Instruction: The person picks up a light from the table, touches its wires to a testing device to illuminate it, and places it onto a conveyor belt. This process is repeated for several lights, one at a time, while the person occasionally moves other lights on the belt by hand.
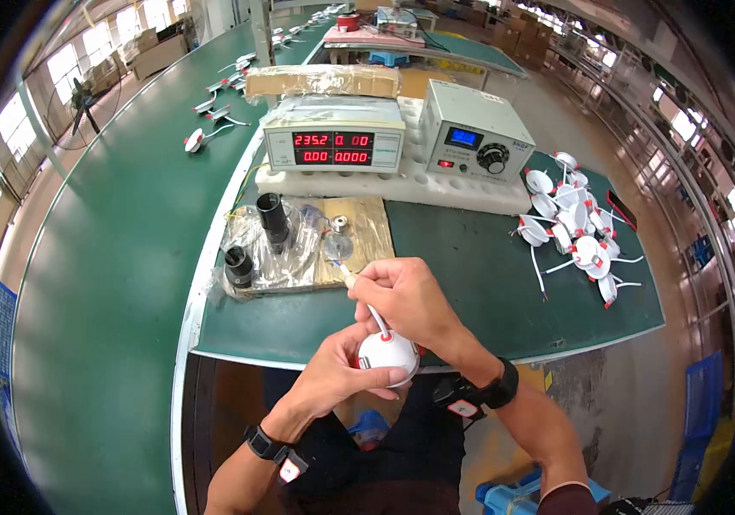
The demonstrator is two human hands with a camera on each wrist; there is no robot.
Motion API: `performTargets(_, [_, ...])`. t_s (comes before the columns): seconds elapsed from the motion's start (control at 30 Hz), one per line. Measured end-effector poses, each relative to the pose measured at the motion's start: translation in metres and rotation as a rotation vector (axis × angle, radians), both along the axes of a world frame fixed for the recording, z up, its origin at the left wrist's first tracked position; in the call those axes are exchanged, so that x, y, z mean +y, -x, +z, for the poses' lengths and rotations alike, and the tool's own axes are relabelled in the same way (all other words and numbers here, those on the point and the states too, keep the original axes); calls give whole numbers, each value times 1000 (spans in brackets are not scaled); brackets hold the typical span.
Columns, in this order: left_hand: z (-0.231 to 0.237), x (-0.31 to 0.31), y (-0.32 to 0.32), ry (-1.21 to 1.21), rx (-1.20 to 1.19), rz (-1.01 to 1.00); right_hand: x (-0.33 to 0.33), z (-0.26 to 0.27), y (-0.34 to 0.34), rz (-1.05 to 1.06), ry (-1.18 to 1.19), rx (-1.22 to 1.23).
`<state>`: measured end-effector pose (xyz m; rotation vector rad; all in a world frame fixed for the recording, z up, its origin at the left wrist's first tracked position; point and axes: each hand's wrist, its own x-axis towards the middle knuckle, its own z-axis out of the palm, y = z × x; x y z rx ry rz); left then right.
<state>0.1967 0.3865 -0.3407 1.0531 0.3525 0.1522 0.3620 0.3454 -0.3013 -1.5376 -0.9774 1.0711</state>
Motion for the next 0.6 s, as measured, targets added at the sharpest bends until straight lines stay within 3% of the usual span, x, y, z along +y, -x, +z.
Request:
performTargets(0.13, [-3, 5, -6, -5, -85, -81, 4, 2, 1, 17, 17, -14])
performTargets(0.3, [-6, 10, -16, 373, -121, -92, 24, -2, -14, 26, 84, -35])
performTargets(0.43, [-16, 26, -34, 576, -203, -76, 46, -11, -33, 31, 49, -258])
performTargets(0.6, [-13, 36, -50, 539, -183, -2, 69, -17, -48, 73, 11, -342])
